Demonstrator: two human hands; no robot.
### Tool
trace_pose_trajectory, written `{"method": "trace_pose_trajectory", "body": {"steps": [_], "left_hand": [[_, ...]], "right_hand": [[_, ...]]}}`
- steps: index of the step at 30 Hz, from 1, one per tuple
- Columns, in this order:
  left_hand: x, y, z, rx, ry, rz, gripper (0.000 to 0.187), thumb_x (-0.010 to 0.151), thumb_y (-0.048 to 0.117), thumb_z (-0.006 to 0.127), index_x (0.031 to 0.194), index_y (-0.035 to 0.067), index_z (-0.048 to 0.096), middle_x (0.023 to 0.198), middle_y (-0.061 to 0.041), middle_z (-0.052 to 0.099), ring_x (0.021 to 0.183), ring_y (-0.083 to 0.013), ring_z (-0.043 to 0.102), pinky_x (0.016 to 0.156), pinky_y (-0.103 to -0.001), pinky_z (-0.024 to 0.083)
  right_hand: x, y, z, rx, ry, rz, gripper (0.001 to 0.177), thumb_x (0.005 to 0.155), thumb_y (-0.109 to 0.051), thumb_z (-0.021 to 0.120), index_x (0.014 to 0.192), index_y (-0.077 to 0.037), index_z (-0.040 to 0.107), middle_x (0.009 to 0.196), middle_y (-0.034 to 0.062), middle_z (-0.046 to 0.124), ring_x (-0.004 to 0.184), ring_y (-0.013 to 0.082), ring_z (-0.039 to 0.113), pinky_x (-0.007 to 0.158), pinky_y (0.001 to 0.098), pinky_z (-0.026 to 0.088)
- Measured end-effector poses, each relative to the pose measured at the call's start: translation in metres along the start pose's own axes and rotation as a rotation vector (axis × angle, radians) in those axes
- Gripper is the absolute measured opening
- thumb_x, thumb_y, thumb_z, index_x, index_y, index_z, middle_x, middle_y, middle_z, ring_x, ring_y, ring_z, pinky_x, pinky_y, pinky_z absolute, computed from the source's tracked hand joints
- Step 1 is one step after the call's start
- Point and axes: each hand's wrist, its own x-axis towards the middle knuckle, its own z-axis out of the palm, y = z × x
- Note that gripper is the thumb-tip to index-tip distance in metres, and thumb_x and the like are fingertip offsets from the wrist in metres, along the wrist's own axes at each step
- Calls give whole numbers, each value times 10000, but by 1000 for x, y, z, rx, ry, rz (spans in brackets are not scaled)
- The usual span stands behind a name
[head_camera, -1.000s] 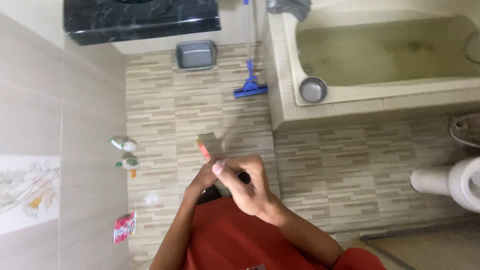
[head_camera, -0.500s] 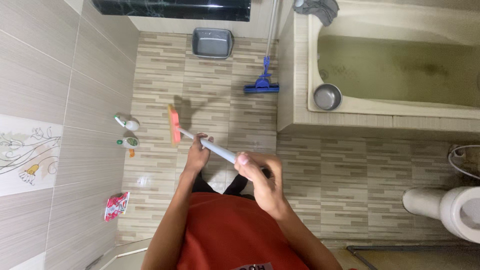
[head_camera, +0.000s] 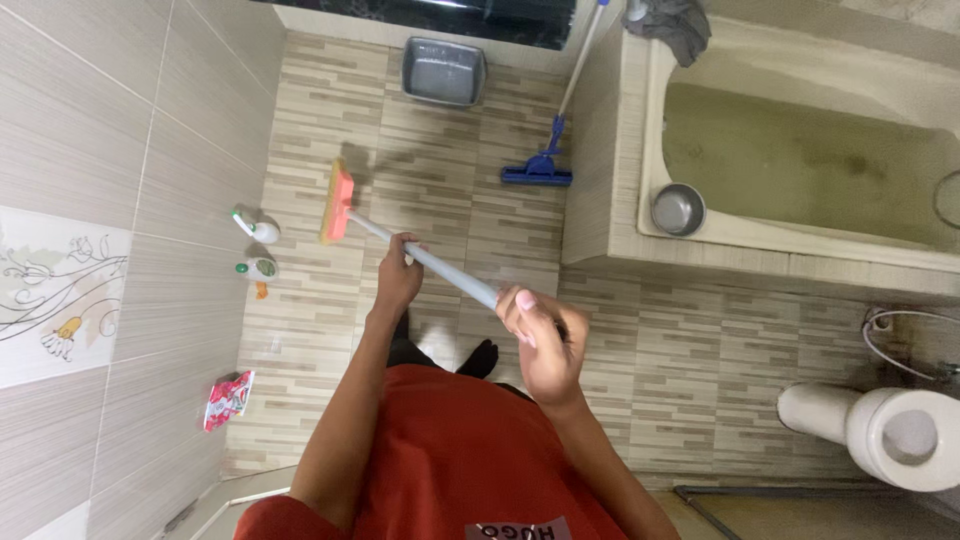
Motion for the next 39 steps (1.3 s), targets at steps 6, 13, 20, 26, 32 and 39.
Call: {"method": "trace_pose_trajectory", "body": {"steps": [6,13,20,26,32,39], "left_hand": [[49,-47,-41,84,-9,-14,383,879,-32,593,1233,102,540,1013,-249,708,1013,-463,678,825,-509,521],[110,-85,-102,188,-63,-95,383,872,-20,580,1231,112,570,971,-288,692,963,-488,672,782,-535,516],[162,-132,-148,278,-36,-99,385,874,22,654,1242,97,568,1072,-277,700,1020,-485,664,831,-543,521],[173,-173,-147,450,-173,81,865,744,55,776,1436,-190,318,1190,-513,478,999,-615,598,825,-577,551],[173,-146,-151,320,-166,21,695,954,223,695,1460,-139,386,1124,-395,643,963,-519,674,787,-540,564],[166,-90,-161,319,-358,59,697,877,336,730,1371,-101,502,949,-310,720,939,-412,740,805,-465,585]], "right_hand": [[31,44,52,-8,61,100,465,1082,-127,458,629,-52,387,612,60,409,667,189,423,744,364,413],[64,102,114,43,121,128,449,1088,-127,460,658,-53,354,655,55,385,716,198,415,833,380,409],[85,180,158,91,100,122,463,1078,-118,450,630,-50,351,623,59,392,686,195,405,777,356,384],[99,227,178,-19,58,73,482,1061,-98,450,598,-63,317,557,47,376,572,164,342,655,352,366],[126,207,202,-166,56,99,491,1031,-86,451,545,-45,389,516,29,410,478,115,336,495,304,280],[142,153,230,-375,-14,145,410,968,-108,532,581,5,459,516,43,436,477,112,379,480,325,275]]}}
